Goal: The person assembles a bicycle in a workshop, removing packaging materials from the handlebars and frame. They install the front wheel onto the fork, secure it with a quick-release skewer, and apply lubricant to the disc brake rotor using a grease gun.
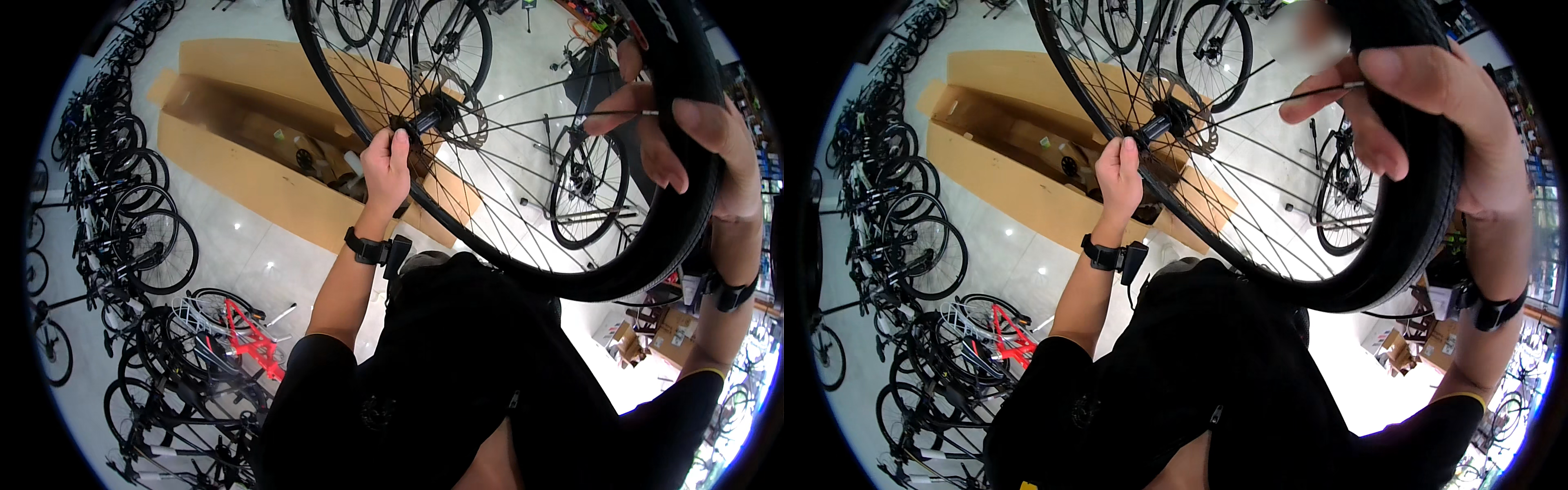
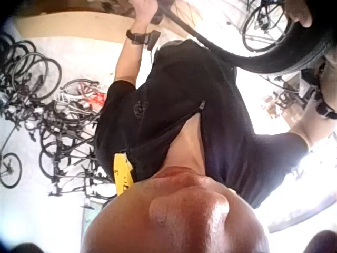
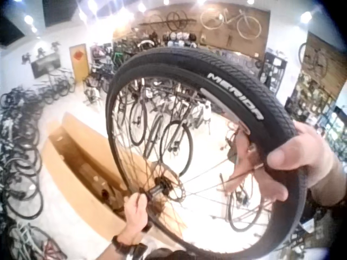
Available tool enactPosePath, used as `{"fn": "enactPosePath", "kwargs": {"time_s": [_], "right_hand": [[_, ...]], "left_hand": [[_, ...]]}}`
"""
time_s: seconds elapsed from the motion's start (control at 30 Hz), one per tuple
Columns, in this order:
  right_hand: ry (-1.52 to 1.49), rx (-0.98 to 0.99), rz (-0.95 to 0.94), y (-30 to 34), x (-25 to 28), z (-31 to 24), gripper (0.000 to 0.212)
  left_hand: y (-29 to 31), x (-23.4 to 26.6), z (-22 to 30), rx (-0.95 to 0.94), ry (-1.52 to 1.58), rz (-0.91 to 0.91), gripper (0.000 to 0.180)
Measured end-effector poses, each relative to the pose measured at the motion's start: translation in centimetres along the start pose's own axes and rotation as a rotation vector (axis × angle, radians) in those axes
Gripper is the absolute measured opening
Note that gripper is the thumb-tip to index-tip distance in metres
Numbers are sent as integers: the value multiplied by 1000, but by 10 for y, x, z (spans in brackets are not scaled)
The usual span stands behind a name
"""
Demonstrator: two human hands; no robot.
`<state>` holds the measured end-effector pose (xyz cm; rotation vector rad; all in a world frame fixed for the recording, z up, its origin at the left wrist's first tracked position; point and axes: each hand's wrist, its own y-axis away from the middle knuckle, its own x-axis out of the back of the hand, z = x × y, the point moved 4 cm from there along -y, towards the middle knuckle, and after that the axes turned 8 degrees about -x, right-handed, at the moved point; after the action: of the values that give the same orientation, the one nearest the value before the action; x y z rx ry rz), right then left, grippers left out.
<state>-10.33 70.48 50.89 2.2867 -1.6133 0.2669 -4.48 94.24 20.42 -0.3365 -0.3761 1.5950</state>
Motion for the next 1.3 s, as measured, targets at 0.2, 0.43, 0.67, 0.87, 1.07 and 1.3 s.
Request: {"fn": "enactPosePath", "kwargs": {"time_s": [0.2, 0.43, 0.67, 0.87, 1.07, 1.3], "right_hand": [[106, -14, -45, -2, 11, 2, 65], [43, 13, -76, -6, 5, 3, 70], [81, 8, -58, 4, 5, 0, 74], [120, 14, -68, 8, 2, 1, 77], [49, 19, -57, 4, 0, 4, 80], [63, 94, -141, 8, 8, 11, 61]], "left_hand": [[-4, 4, 7, -83, -19, -43, 35], [-6, 22, 22, -269, -290, -114, 34], [-21, 13, 6, -685, -529, -169, 47], [-21, 20, 5, -756, -465, -155, 39], [-24, 29, 6, -719, -423, -254, 31], [-33, 19, -1, -844, -532, -285, 26]]}}
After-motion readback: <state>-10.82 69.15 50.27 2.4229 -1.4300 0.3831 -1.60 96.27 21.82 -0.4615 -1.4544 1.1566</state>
